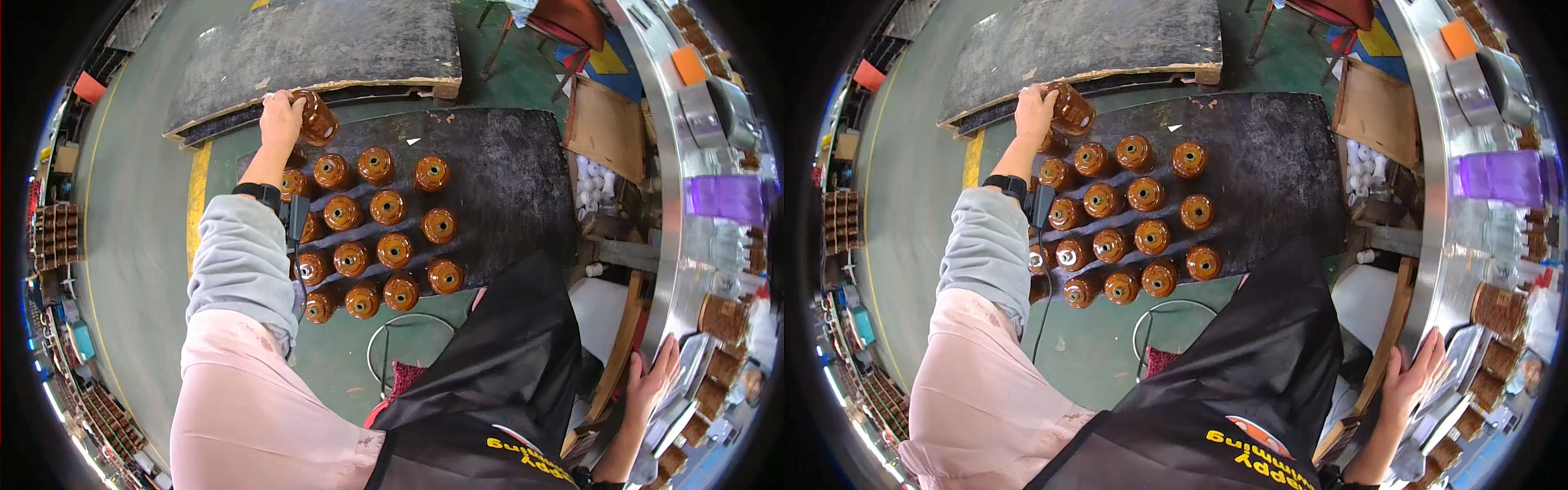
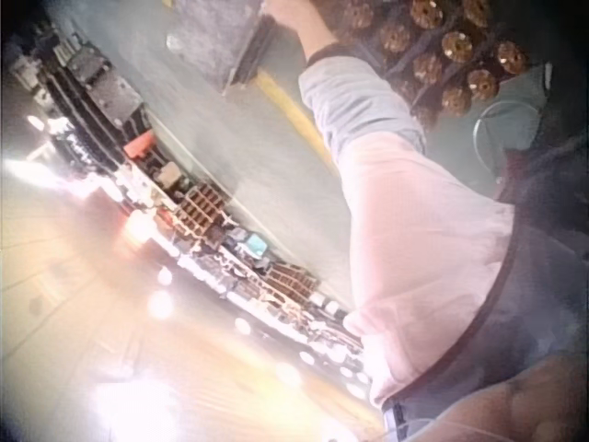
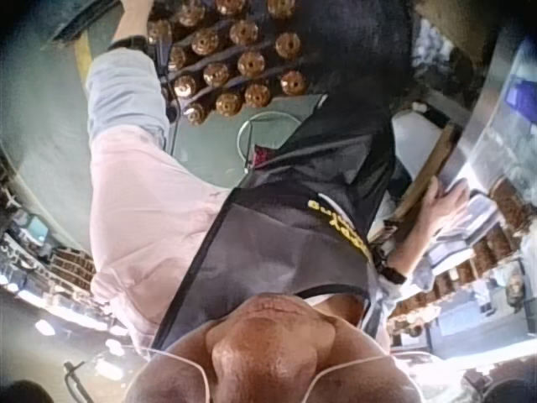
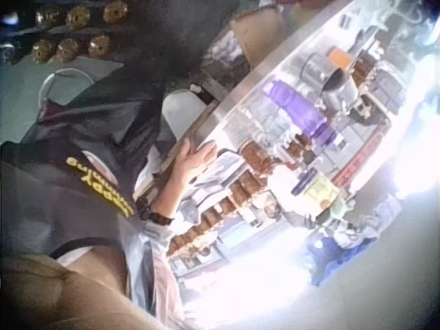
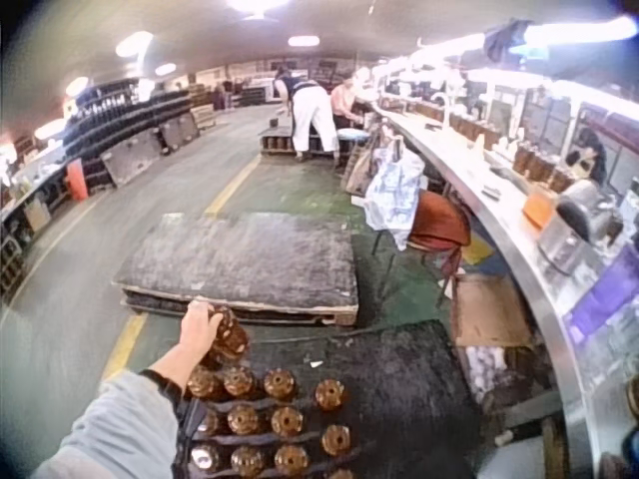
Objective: Applying decorative labels to brown ceramic-style bottles on an assembly line.
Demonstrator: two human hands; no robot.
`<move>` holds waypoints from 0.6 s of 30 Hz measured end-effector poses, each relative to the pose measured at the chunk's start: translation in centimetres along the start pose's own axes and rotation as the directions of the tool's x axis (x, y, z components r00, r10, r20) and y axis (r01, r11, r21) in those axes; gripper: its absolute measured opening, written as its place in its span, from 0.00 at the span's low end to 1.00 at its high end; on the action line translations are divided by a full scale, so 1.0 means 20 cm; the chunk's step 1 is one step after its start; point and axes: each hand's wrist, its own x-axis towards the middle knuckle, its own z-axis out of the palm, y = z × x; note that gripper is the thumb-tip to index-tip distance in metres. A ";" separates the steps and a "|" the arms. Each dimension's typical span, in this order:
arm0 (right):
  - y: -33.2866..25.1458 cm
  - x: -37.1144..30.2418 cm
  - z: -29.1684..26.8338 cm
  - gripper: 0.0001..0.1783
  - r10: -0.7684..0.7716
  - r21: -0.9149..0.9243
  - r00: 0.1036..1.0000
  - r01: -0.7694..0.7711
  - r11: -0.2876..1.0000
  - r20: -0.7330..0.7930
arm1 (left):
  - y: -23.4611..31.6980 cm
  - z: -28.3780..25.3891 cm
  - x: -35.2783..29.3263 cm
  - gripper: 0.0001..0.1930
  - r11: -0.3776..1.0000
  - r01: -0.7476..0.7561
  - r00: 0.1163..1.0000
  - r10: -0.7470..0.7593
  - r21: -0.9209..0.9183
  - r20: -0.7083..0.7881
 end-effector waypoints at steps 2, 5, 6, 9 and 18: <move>0.01 0.02 0.01 0.39 -0.002 0.003 1.000 0.002 1.000 0.008 | -0.06 0.11 0.02 0.17 0.992 0.111 0.990 -0.115 0.062 0.079; 0.01 0.02 0.01 0.42 0.025 0.069 0.999 -0.026 0.997 0.020 | -0.14 0.28 0.03 0.17 0.973 0.219 0.969 -0.226 0.077 0.099; 0.01 0.01 0.01 0.42 0.025 0.061 0.999 -0.026 0.998 0.025 | -0.17 0.34 0.03 0.17 0.960 0.259 0.958 -0.269 0.106 0.095; 0.02 0.00 0.01 0.42 0.075 0.037 0.996 -0.077 0.996 0.052 | -0.23 0.49 0.01 0.18 0.955 0.265 0.952 -0.280 0.130 0.120; 0.04 -0.02 0.00 0.42 0.073 0.063 0.995 -0.077 0.995 0.063 | -0.23 0.76 -0.09 0.17 0.874 0.441 0.850 -0.479 0.204 0.219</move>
